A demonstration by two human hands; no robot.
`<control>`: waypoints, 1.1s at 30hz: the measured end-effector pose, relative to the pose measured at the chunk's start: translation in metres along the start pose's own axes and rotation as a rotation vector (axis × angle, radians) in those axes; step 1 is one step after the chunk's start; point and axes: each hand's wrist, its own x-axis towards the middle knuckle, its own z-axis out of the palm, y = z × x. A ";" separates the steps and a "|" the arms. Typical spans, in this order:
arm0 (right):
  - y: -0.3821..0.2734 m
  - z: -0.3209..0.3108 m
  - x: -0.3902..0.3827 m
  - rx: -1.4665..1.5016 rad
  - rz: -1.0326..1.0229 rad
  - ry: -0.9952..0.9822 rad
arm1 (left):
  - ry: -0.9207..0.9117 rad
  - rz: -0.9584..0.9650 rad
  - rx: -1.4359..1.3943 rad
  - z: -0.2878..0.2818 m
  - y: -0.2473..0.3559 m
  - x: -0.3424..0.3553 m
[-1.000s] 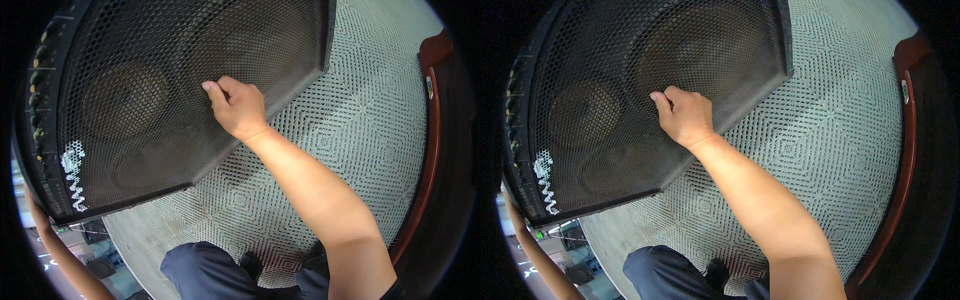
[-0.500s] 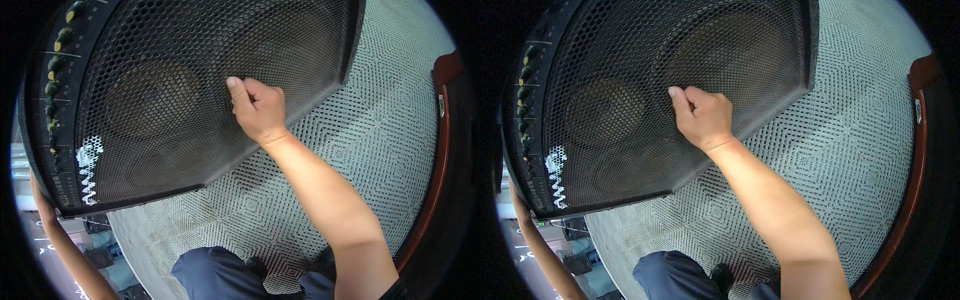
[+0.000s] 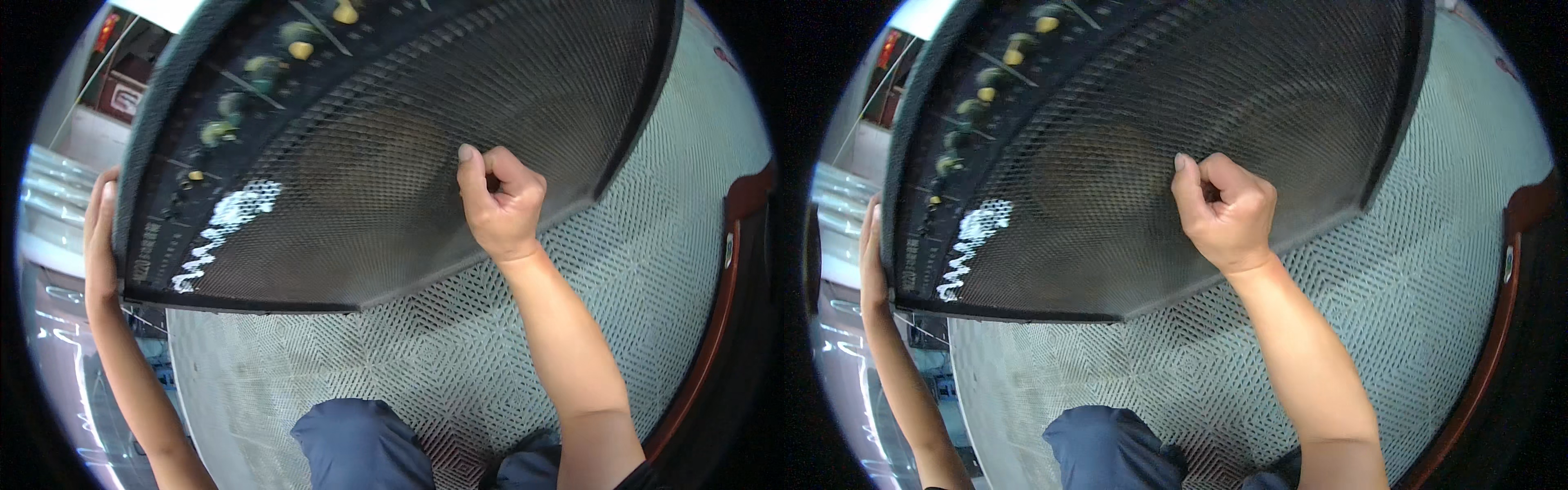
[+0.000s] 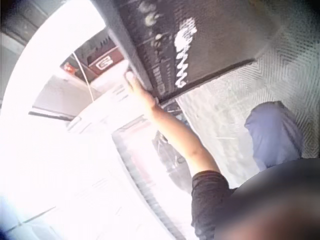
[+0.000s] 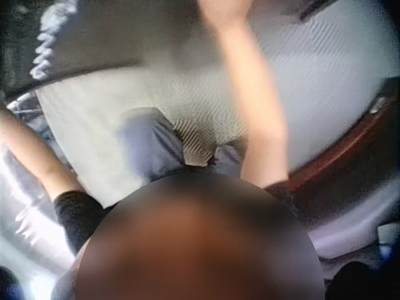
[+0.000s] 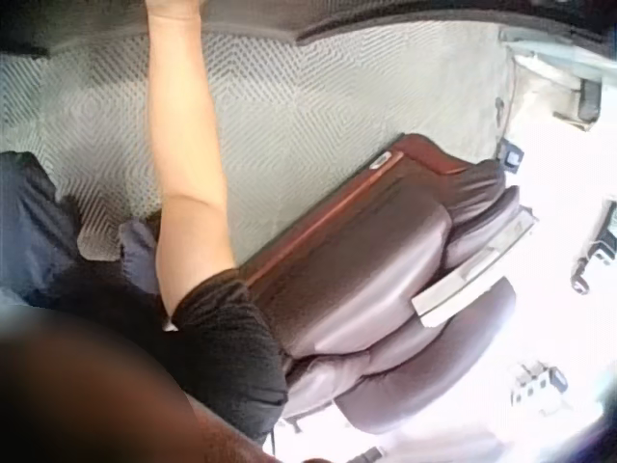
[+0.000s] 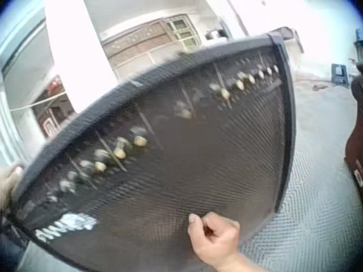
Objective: The person plugs in a power cord, then sits on the floor to work on the back of a large speaker. They connect wires to a small circuit board, secure it, and then test the speaker by turning knobs on the front panel.
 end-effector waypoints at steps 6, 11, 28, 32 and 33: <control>-0.031 0.005 0.007 -0.147 -0.245 0.010 | -0.085 -0.021 -0.117 0.019 0.035 0.000; -0.044 0.026 -0.007 -0.112 0.030 -0.170 | -0.075 -0.023 -0.099 0.019 0.034 -0.002; -0.043 0.071 -0.107 -0.274 0.485 -1.345 | 0.243 -0.051 -0.361 0.024 0.021 -0.001; -0.056 0.078 -0.109 -0.329 0.442 -1.344 | 0.058 0.193 -0.042 0.019 0.015 -0.015; -0.062 0.079 -0.107 -0.376 0.373 -1.312 | 0.055 0.217 0.084 0.017 0.016 -0.010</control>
